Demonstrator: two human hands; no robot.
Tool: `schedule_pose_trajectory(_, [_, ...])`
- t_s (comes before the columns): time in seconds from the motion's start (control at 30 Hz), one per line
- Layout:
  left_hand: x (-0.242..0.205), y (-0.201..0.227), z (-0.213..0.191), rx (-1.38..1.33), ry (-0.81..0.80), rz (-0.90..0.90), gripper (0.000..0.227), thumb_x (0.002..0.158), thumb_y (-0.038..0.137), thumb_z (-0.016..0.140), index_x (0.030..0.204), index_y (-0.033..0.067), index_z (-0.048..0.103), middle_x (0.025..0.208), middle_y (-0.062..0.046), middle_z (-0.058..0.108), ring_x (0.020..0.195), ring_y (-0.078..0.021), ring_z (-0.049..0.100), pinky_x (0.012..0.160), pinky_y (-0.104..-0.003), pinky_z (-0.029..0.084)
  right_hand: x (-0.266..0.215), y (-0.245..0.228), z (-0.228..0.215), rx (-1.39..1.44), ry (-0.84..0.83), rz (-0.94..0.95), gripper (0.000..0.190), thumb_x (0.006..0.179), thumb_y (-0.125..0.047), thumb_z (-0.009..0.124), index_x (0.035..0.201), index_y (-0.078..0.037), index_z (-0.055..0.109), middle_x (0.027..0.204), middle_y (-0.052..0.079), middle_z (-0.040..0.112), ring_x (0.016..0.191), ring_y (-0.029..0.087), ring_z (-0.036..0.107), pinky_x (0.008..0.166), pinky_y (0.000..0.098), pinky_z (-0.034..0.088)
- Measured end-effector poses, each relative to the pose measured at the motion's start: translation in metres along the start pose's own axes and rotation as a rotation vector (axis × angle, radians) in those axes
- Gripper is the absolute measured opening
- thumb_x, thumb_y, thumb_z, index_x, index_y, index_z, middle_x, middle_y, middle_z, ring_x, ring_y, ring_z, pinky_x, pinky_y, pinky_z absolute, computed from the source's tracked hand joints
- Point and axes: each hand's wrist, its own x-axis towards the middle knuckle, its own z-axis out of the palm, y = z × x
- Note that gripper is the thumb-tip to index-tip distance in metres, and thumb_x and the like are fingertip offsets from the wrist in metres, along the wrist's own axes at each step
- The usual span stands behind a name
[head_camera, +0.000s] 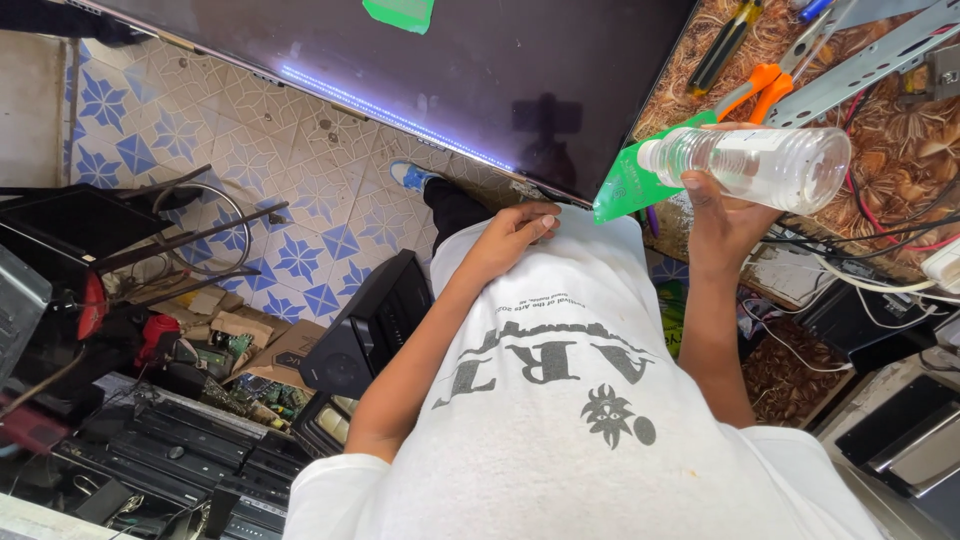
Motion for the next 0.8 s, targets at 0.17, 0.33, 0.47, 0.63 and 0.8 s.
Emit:
schedule_pose_trajectory(0.17, [0.001,0.004,-0.001,0.016,0.005,-0.004,0.05,0.099,0.038,0.055,0.132,0.0021,0.063,0.115,-0.012,0.072,0.101,-0.02,0.071,0.092,-0.03,0.054,0.001,0.003,-0.001,0.021,-0.019,-0.004,0.063,0.106,-0.001,0.071,0.153,-0.014,0.031,0.142,0.022,0.045,0.135,0.038,0.047,0.12,0.0592,0.044])
schedule_pose_trajectory(0.33, [0.002,0.009,0.0,0.031,0.012,-0.005,0.051,0.098,0.039,0.054,0.132,0.0013,0.063,0.115,-0.009,0.072,0.101,-0.0201,0.071,0.091,-0.031,0.056,0.007,0.002,0.002,0.017,-0.026,-0.011,0.059,0.105,-0.006,0.072,0.15,-0.011,0.034,0.141,0.021,0.045,0.135,0.038,0.048,0.119,0.0579,0.046])
schedule_pose_trajectory(0.47, [0.009,-0.015,-0.003,0.008,0.02,0.003,0.037,0.105,0.032,0.061,0.136,0.0115,0.067,0.116,-0.015,0.075,0.107,-0.024,0.071,0.093,-0.04,0.056,0.001,0.035,-0.017,-0.036,0.017,-0.018,0.089,0.102,0.007,0.084,0.162,-0.022,0.025,0.15,0.017,0.047,0.136,0.022,0.044,0.117,0.0551,0.043])
schedule_pose_trajectory(0.63, [0.006,-0.01,-0.002,0.009,0.03,-0.002,0.036,0.105,0.03,0.061,0.134,0.0112,0.068,0.115,-0.014,0.075,0.106,-0.0221,0.071,0.093,-0.039,0.056,0.001,0.032,-0.018,-0.074,0.021,-0.013,0.088,0.102,0.002,0.085,0.161,-0.019,0.023,0.152,0.019,0.044,0.138,0.025,0.043,0.121,0.0573,0.039])
schedule_pose_trajectory(0.8, [0.004,-0.009,-0.002,0.012,0.02,-0.012,0.036,0.106,0.031,0.06,0.136,0.0116,0.067,0.116,-0.013,0.075,0.108,-0.0219,0.07,0.094,-0.039,0.055,0.0,0.044,-0.015,-0.086,0.027,-0.007,0.087,0.102,-0.001,0.086,0.16,-0.017,0.023,0.152,0.019,0.043,0.138,0.026,0.042,0.119,0.0582,0.038])
